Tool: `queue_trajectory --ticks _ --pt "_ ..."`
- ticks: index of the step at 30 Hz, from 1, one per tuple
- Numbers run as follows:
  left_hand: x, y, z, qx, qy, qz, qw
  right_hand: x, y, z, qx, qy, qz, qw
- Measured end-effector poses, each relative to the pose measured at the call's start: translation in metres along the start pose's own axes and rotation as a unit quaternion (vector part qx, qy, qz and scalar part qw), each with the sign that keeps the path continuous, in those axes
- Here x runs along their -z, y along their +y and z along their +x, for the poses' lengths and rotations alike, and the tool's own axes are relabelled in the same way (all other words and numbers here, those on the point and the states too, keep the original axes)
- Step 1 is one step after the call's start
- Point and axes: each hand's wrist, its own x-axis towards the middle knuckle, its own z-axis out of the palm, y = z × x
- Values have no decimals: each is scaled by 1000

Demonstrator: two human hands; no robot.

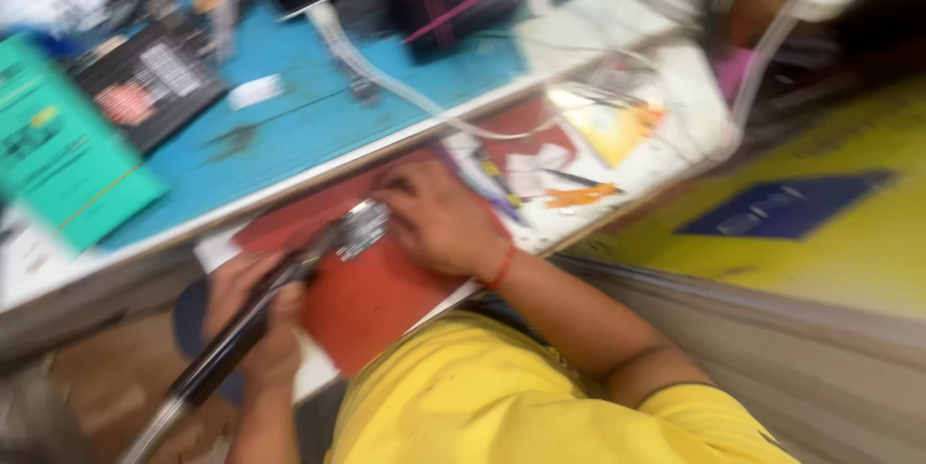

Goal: The person scrapes a small circuit board with a metal tool, then uses a hot air gun to heat the board. The work is performed on a red mat on a cluttered workbench.

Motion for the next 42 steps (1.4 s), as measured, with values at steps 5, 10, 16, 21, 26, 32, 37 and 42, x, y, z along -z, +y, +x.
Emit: queue_trajectory --ticks 5,10,16,21,26,32,37,42 --pt "-3 -6 -4 -14 -28 -29 999 -1 0 -2 -25 -4 1 1000" --pt "-1 -11 -4 -36 -42 -55 997 3 -1 -1 -20 -5 5 1000" --pt "-2 -9 -3 -15 -1 -74 997 3 -2 1 -27 -19 4 999" --pt "-4 -9 -3 5 38 -47 998 4 -1 2 -20 -19 6 1000" --pt "-1 -8 -3 8 -21 -82 996 2 -2 2 -13 -26 7 1000" --pt "-1 -4 2 -34 -46 -80 995 2 -1 2 17 -13 8 1000" --pt "0 -1 5 -3 1 -32 999 -3 -2 4 12 -42 -13 999" --pt "-1 4 9 59 36 -53 996 -4 -4 5 -3 -51 -1 999"
